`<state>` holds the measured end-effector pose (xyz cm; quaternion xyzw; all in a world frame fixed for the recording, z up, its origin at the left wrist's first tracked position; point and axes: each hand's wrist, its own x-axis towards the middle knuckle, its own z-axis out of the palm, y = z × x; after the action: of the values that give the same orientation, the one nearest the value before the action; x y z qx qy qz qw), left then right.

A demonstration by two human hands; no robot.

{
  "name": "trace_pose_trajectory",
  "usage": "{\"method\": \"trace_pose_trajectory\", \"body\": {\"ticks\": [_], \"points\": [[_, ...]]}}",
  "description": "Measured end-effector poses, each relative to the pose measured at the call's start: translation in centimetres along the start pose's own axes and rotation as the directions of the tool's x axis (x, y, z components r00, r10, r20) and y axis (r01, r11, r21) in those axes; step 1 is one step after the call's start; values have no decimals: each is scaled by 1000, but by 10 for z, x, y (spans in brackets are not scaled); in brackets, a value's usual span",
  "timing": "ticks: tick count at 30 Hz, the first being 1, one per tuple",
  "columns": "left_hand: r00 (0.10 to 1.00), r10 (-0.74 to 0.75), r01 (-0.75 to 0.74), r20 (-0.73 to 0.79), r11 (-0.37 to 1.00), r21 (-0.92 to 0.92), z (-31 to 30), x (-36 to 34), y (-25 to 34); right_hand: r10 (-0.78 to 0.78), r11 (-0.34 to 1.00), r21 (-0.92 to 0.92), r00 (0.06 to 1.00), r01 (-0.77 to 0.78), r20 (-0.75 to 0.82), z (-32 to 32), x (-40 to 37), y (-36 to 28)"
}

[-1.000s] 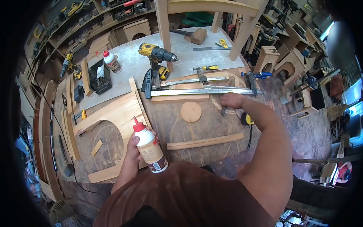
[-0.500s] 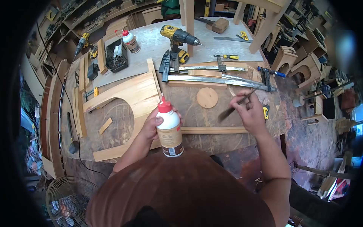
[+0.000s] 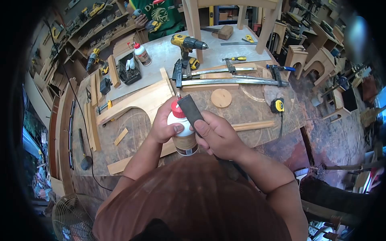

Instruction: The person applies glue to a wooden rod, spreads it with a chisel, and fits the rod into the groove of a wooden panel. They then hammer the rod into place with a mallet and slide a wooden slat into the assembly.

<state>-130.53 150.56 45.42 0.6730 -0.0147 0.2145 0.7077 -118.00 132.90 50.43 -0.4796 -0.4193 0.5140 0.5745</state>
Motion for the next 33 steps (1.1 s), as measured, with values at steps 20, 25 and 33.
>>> {"method": "trace_pose_trajectory", "body": {"ticks": [20, 25, 33], "points": [[993, -23, -30, 118, 906, 422, 45, -21, 12, -321, 930, 49, 873, 363, -368, -18, -6, -31], [996, -18, 34, -84, 980, 198, 16, -17, -6, -251, 967, -135, 884, 214, -395, -40, -18, -59], [999, -49, 46, -14, 982, -184, 22, -2, -2, 33, 996, -78, 999, -35, -23, -11, -11, -12]]}}
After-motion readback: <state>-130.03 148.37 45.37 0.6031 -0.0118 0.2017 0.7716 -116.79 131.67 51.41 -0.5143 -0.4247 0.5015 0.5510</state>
